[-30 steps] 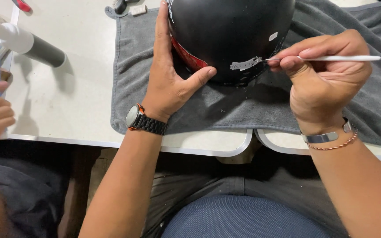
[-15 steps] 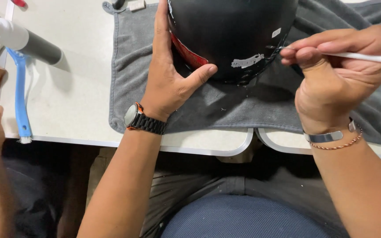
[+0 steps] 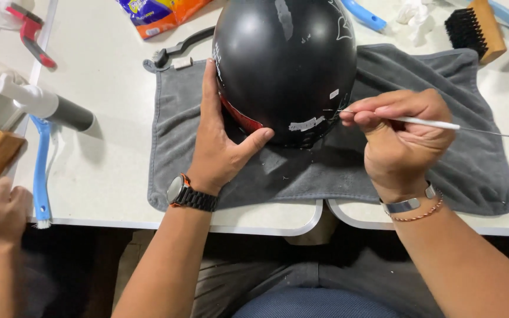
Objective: The person scrapes a sticker off a black helmet using a metal tool, then scrubs the area with a toothbrush and wipes it with a cloth. The helmet is placed on a grey towel on a white table.
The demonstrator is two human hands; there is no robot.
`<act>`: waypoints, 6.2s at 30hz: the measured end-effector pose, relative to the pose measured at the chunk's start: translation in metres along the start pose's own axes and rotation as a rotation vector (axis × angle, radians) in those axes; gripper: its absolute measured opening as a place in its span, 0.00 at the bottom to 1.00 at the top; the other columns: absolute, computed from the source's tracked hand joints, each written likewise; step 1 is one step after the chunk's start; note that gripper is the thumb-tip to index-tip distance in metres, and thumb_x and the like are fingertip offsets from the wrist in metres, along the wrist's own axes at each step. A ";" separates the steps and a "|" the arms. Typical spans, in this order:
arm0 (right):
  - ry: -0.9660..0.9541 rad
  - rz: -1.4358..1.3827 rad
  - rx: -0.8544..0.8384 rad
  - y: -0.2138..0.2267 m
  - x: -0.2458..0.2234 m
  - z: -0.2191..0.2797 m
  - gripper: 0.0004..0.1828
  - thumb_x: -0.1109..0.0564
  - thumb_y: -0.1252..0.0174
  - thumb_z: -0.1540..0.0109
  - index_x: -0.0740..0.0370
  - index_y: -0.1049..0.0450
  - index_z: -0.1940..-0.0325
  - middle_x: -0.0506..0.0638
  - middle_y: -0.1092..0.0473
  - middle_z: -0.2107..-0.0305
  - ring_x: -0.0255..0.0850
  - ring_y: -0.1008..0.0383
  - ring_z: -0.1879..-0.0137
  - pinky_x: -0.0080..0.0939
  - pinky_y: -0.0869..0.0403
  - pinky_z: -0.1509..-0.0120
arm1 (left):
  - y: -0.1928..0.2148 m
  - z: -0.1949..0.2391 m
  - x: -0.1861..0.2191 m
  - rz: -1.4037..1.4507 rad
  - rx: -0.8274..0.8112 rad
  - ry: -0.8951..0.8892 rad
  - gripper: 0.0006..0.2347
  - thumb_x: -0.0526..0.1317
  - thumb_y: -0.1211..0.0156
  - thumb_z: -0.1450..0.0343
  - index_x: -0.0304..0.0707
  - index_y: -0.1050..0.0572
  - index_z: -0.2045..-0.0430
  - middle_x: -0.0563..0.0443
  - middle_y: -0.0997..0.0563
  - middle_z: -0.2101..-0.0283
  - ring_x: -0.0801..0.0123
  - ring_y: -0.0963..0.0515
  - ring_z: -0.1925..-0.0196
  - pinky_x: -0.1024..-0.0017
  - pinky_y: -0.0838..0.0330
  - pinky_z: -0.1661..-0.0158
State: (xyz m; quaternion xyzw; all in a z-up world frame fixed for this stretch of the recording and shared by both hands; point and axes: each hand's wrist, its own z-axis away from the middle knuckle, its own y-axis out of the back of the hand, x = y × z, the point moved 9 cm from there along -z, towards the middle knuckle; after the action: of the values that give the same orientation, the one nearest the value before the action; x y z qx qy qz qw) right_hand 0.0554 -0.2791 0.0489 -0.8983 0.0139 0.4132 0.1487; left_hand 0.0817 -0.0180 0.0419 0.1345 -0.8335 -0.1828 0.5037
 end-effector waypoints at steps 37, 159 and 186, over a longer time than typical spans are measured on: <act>0.069 0.105 -0.117 -0.017 -0.019 0.000 0.16 0.83 0.40 0.40 0.68 0.34 0.67 0.64 0.26 0.70 0.52 0.19 0.63 0.42 0.15 0.56 | -0.003 -0.004 0.006 0.011 -0.011 0.047 0.49 0.52 0.31 0.33 0.38 0.64 0.27 0.35 0.55 0.21 0.52 0.53 0.18 0.59 0.57 0.22; 0.120 0.017 -0.092 -0.010 -0.008 0.000 0.16 0.75 0.32 0.43 0.68 0.34 0.71 0.65 0.25 0.71 0.49 0.19 0.66 0.40 0.21 0.62 | 0.003 -0.003 -0.005 0.034 0.075 0.046 0.54 0.51 0.21 0.42 0.42 0.57 0.24 0.35 0.51 0.23 0.48 0.48 0.22 0.58 0.52 0.27; 0.113 0.012 -0.089 -0.006 -0.006 -0.001 0.15 0.74 0.33 0.39 0.68 0.34 0.69 0.67 0.24 0.69 0.48 0.19 0.65 0.40 0.21 0.61 | 0.002 -0.004 -0.006 0.061 0.076 0.067 0.54 0.49 0.20 0.42 0.42 0.56 0.24 0.35 0.49 0.23 0.49 0.46 0.22 0.58 0.52 0.26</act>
State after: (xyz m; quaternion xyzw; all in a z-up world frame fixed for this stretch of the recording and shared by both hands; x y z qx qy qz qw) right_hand 0.0535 -0.2738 0.0556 -0.9258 0.0093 0.3630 0.1050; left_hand 0.0876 -0.0140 0.0398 0.1340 -0.8263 -0.1311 0.5311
